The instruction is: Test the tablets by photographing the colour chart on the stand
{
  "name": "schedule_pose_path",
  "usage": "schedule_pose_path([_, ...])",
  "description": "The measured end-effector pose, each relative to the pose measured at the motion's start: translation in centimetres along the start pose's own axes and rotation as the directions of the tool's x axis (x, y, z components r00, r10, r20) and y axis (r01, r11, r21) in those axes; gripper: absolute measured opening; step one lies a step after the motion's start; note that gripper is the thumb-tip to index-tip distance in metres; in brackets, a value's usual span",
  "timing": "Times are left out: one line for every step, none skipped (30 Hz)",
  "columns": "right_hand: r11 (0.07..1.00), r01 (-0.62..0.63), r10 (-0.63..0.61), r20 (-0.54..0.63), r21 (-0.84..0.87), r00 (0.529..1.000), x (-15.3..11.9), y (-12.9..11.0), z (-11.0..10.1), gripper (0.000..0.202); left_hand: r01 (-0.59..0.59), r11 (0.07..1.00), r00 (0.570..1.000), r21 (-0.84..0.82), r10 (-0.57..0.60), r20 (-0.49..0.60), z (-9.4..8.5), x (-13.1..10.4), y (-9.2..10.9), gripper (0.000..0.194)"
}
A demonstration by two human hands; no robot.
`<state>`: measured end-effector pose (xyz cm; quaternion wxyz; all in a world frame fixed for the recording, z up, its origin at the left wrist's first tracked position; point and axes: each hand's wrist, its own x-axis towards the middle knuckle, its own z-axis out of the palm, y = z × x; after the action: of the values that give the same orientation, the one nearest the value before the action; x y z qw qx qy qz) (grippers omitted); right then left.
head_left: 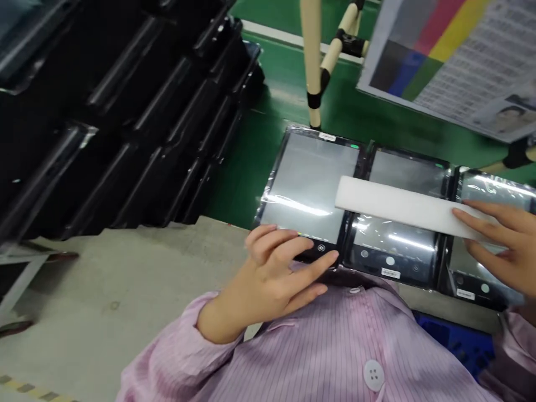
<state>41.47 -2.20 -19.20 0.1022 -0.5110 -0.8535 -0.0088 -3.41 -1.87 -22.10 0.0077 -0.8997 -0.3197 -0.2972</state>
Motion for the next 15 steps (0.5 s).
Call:
schedule_pose_path([1.000,0.009,-0.009,0.000,-0.004,1.000,0.1,-0.3,0.0,0.066,-0.039,0.999,0.999,-0.014,0.039,0.027,0.4,1.0,0.7,0.030])
schedule_pose_path([1.000,0.018,-0.018,-0.002,-0.007,1.000,0.3,-0.5,0.0,0.064,-0.078,0.997,0.996,-0.030,0.079,0.050,0.9,2.0,1.5,0.028])
schedule_pose_path([1.000,0.022,-0.022,-0.003,-0.007,1.000,0.3,-0.7,0.0,0.061,-0.113,0.993,0.991,-0.047,0.116,0.066,1.4,2.9,2.2,0.027])
schedule_pose_path([1.000,0.019,-0.019,-0.002,-0.008,1.000,0.3,-0.8,0.0,0.057,-0.139,0.988,0.986,-0.061,0.144,0.081,1.9,3.7,2.9,0.027])
schedule_pose_path([1.000,0.012,-0.012,-0.001,-0.012,1.000,0.3,-0.9,0.0,0.052,-0.157,0.985,0.982,-0.071,0.164,0.099,2.4,4.4,3.5,0.027])
schedule_pose_path([1.000,0.007,-0.007,-0.001,-0.019,1.000,0.2,-0.9,0.0,0.048,-0.167,0.983,0.977,-0.073,0.175,0.124,2.7,4.9,4.0,0.028])
schedule_pose_path([1.000,0.001,-0.001,0.000,-0.028,1.000,0.1,-0.9,0.0,0.046,-0.171,0.983,0.971,-0.069,0.180,0.156,3.0,5.2,4.3,0.028])
schedule_pose_path([0.999,-0.003,0.002,-0.001,-0.037,1.000,-0.1,-0.9,0.0,0.044,-0.174,0.983,0.965,-0.061,0.182,0.187,3.2,5.5,4.5,0.029])
schedule_pose_path([0.999,-0.004,0.004,-0.002,-0.044,1.000,-0.2,-0.9,0.0,0.044,-0.177,0.983,0.960,-0.051,0.184,0.209,3.3,5.6,4.7,0.030])
schedule_pose_path([0.999,-0.006,0.006,-0.003,-0.050,1.000,-0.3,-0.9,-0.1,0.045,-0.182,0.982,0.958,-0.043,0.187,0.216,3.3,5.8,4.7,0.030])
schedule_pose_path([0.998,-0.008,0.008,-0.005,-0.054,1.000,-0.5,-0.7,-0.2,0.047,-0.185,0.982,0.959,-0.042,0.190,0.209,3.2,5.9,4.8,0.030])
schedule_pose_path([0.998,-0.010,0.010,-0.009,-0.056,1.000,-0.7,-0.6,-0.3,0.049,-0.188,0.981,0.962,-0.047,0.193,0.195,3.1,6.0,4.9,0.030])
schedule_pose_path([0.998,-0.015,0.014,-0.019,-0.055,1.000,-1.0,-0.3,-0.5,0.050,-0.187,0.981,0.964,-0.057,0.195,0.180,3.0,6.1,5.1,0.030])
schedule_pose_path([0.998,-0.024,0.023,-0.033,-0.050,0.999,-1.5,0.1,-0.7,0.052,-0.184,0.980,0.967,-0.072,0.194,0.168,2.9,6.1,5.4,0.029])
schedule_pose_path([0.998,-0.038,0.036,-0.048,-0.042,0.998,-2.1,0.5,-0.8,0.052,-0.180,0.979,0.969,-0.093,0.193,0.156,2.9,6.2,5.8,0.028])
